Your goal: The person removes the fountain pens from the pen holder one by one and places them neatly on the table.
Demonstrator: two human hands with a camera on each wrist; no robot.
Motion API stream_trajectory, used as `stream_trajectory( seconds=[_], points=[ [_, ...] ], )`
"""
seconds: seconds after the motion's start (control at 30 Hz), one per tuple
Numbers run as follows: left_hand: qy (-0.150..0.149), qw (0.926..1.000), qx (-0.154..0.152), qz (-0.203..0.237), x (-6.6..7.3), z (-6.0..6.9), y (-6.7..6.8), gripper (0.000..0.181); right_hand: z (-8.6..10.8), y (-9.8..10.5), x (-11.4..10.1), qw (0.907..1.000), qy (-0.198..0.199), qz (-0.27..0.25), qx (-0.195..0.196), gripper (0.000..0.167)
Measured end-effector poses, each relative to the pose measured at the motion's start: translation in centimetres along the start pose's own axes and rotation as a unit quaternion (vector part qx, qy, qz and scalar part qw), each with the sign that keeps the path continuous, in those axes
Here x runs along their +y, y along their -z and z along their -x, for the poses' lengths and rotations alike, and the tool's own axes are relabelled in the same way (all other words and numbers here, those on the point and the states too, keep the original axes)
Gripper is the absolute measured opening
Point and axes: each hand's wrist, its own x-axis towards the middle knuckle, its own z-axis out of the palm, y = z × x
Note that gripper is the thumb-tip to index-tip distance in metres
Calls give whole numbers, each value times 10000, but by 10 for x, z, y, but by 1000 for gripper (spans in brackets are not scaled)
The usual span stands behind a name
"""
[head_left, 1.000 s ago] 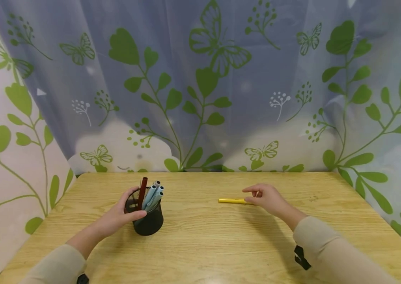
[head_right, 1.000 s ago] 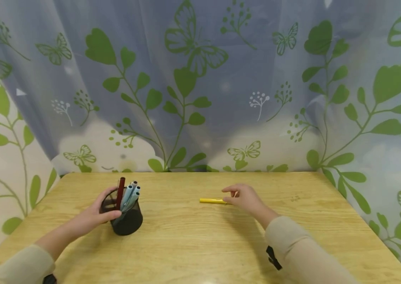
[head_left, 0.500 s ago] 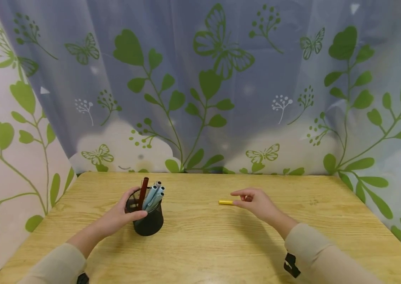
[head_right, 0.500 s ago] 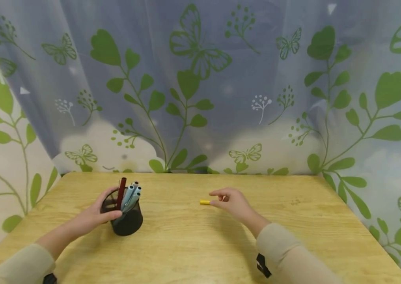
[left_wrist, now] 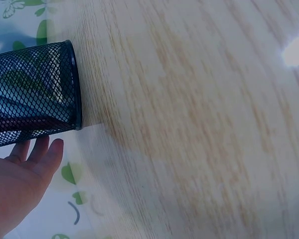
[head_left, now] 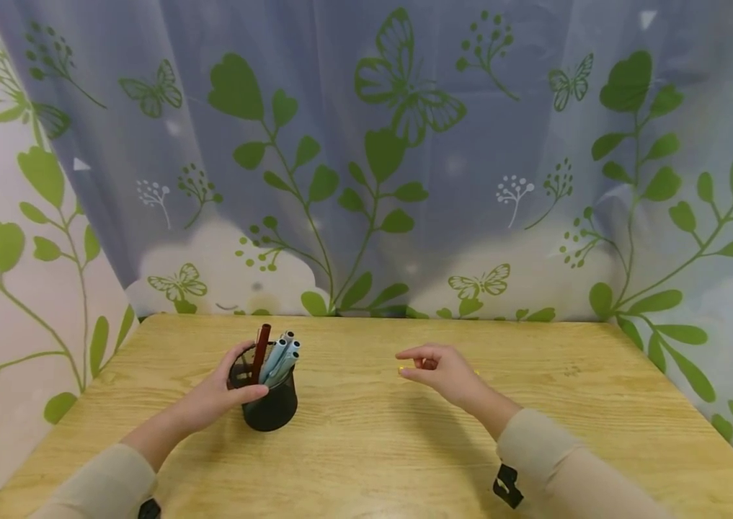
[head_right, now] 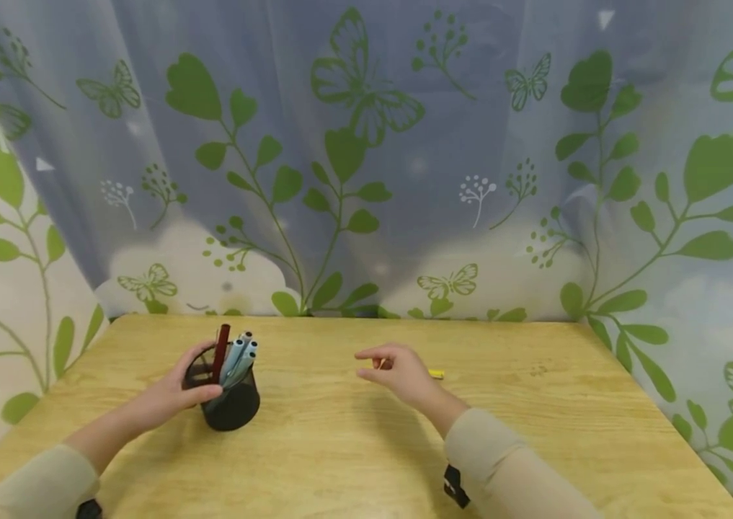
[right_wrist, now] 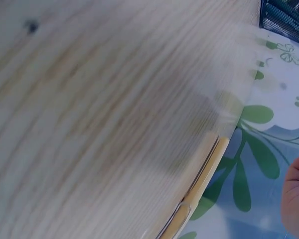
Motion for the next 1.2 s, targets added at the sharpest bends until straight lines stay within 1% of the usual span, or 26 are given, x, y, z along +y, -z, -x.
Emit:
stream_trajectory(
  seconds=[0.17, 0.3, 0.47, 0.7, 0.83, 1.03, 1.2],
  points=[
    [6, 10000, -19, 22, 0, 0, 0, 84, -2, -9, -4, 9999, -21, -124, -49, 32],
    [66, 10000, -3, 23, -1, -3, 0, 83, -4, -17, -9, 9997, -33, -224, -136, 32],
    [76, 10000, 5, -4, -3, -2, 0, 83, -10, -30, -12, 9992, 119, -296, -251, 30],
    [125, 9999, -18, -33, -1, 0, 1, 83, -15, -45, -21, 9981, 172, -461, -382, 31],
    [43, 9999, -39, -120, 1, -2, 0, 83, -17, -49, -25, 9980, 204, -477, -361, 30],
    [-67, 9999, 64, -57, -1, -2, 2, 82, -22, -60, -31, 9972, 236, -592, -380, 28],
    [-139, 9999, 43, -3, -1, -1, 0, 83, -22, -67, -35, 9963, 298, -697, -404, 29]
  ],
)
